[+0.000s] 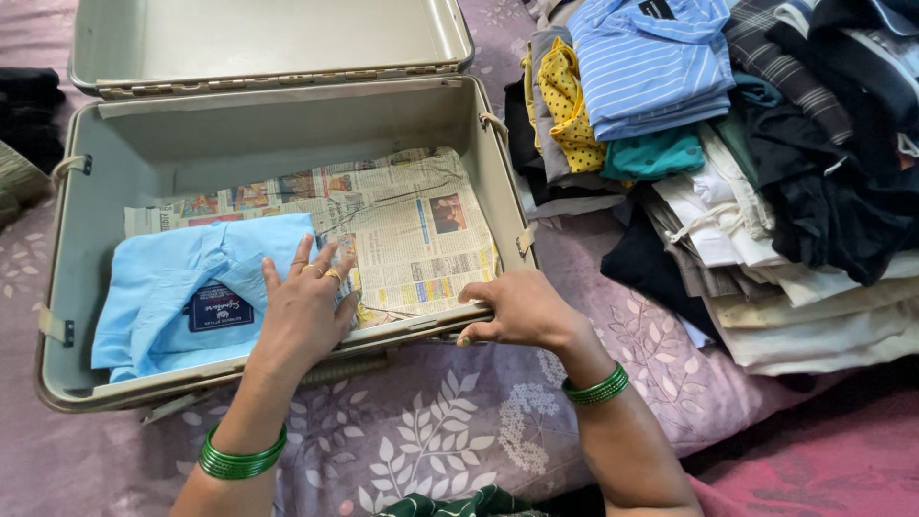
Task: The person folds a plaid shirt and other garments by hand and places them inside an open suitcase that is lined with newspaper on a bed.
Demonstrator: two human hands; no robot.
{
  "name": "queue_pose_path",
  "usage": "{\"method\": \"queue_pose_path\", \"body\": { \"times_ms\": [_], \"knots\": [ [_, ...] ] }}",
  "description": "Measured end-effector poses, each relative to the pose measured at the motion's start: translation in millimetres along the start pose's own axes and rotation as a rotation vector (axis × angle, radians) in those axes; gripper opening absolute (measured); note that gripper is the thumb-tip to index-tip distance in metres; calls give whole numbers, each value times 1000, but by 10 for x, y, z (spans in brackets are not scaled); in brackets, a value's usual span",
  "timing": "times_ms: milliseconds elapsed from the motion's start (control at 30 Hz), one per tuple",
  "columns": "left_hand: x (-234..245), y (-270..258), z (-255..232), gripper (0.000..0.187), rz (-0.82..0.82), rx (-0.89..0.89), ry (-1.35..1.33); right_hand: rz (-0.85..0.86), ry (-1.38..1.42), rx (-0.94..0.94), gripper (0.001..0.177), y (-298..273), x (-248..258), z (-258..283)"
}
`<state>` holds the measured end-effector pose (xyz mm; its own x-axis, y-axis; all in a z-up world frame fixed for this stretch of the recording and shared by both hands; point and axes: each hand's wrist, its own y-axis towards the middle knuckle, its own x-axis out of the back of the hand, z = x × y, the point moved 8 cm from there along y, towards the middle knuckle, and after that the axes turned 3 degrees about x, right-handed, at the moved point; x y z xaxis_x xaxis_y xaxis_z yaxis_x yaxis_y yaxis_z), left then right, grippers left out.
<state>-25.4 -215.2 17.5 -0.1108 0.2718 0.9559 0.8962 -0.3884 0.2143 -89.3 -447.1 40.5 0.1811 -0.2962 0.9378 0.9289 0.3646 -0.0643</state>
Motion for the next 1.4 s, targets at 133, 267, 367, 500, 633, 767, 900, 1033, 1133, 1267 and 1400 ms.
{"method": "queue_pose_path", "body": {
  "times_ms": [133, 267, 367, 500, 633, 767, 900, 1033, 1133, 1267, 1400],
  "knots": [
    [-35, -7, -28, 52, 4, -10, -15, -158, -6, 151, 56, -53, 39, 37],
    [-43, 26, -86, 47, -38, -32, -19, -217, -169, 170, 62, -9, 2, -16],
    [-50, 58, -145, 44, -96, -62, -25, -173, -222, 145, 66, 33, -49, -107],
    [-64, 107, -199, 39, -185, -77, -59, -226, -217, 174, 65, 77, 13, -219],
    [-72, 152, -269, 34, -257, -109, -57, -301, -217, 217, 63, 112, 94, -292],
    [-58, 144, -272, 30, -294, -122, -69, -357, -192, 206, 59, 80, 115, -281],
    [-74, 130, -256, 28, -297, -113, -72, -516, -8, 269, 41, -26, 188, -266],
    [-111, 141, -228, 32, -258, -84, -87, -684, 29, 228, 33, -94, 232, -267],
    [-117, 134, -223, 32, -240, -76, -95, -730, 57, 170, 28, -107, 213, -270],
    [-125, 165, -230, 32, -193, -57, -96, -634, -155, 31, 27, -25, 158, -349],
    [-123, 168, -234, 33, -186, -62, -104, -405, -253, -148, 62, 154, 61, -574]
  ]
}}
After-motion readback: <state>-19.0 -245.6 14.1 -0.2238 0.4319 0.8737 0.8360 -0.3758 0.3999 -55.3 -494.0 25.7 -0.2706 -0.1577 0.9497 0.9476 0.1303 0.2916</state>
